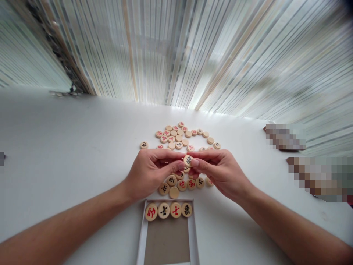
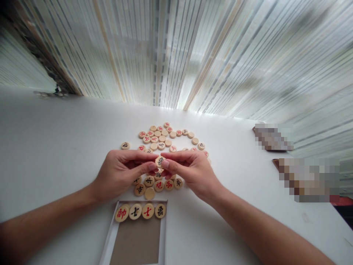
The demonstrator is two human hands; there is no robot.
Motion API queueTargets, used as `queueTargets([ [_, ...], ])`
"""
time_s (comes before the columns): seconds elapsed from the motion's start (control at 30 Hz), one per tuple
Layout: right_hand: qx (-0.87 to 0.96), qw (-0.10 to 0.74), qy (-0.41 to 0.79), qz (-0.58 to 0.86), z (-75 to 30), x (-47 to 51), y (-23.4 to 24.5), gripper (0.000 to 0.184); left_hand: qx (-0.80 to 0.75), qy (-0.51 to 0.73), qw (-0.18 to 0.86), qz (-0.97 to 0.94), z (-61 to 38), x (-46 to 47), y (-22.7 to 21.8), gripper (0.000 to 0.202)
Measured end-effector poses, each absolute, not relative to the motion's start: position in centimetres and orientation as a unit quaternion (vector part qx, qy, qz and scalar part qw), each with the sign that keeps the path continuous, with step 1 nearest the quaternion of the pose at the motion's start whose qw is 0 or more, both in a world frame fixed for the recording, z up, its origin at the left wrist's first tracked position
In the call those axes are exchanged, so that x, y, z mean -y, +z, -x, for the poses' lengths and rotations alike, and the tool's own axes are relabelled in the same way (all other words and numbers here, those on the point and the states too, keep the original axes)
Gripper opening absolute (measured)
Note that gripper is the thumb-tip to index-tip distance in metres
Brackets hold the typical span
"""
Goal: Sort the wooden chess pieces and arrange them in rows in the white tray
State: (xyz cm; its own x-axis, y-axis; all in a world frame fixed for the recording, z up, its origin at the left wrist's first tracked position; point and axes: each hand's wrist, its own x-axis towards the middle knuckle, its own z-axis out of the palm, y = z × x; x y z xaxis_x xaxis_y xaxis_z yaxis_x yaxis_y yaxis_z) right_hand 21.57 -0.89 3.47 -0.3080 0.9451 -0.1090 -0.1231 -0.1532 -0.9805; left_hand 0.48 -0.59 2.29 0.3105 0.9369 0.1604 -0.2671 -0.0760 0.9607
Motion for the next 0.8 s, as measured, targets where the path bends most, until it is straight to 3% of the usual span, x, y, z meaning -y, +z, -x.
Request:
queueTargets([
  [0.3, 0.462, 0.41, 0.682, 0.392, -21.33, 1.03, 3.8, 0.024, -0.303, 0.478, 0.602, -0.562, -0.4, 0.4, 2.36, 0.026],
  [0.67, 0.527, 0.419, 0.623, 0.397, -21.39, 1.09, 3.56, 0.024, -0.324, 0.479, 0.57, -0.583, -0.13, 0.41, 2.1, 0.014],
  [0.8, 0.515, 0.402, 0.642, 0.401, -21.41, 0.95, 3.49, 0.023, -0.321, 0.481, 0.579, -0.575, -0.2, 0.59, 2.08, 0.026],
])
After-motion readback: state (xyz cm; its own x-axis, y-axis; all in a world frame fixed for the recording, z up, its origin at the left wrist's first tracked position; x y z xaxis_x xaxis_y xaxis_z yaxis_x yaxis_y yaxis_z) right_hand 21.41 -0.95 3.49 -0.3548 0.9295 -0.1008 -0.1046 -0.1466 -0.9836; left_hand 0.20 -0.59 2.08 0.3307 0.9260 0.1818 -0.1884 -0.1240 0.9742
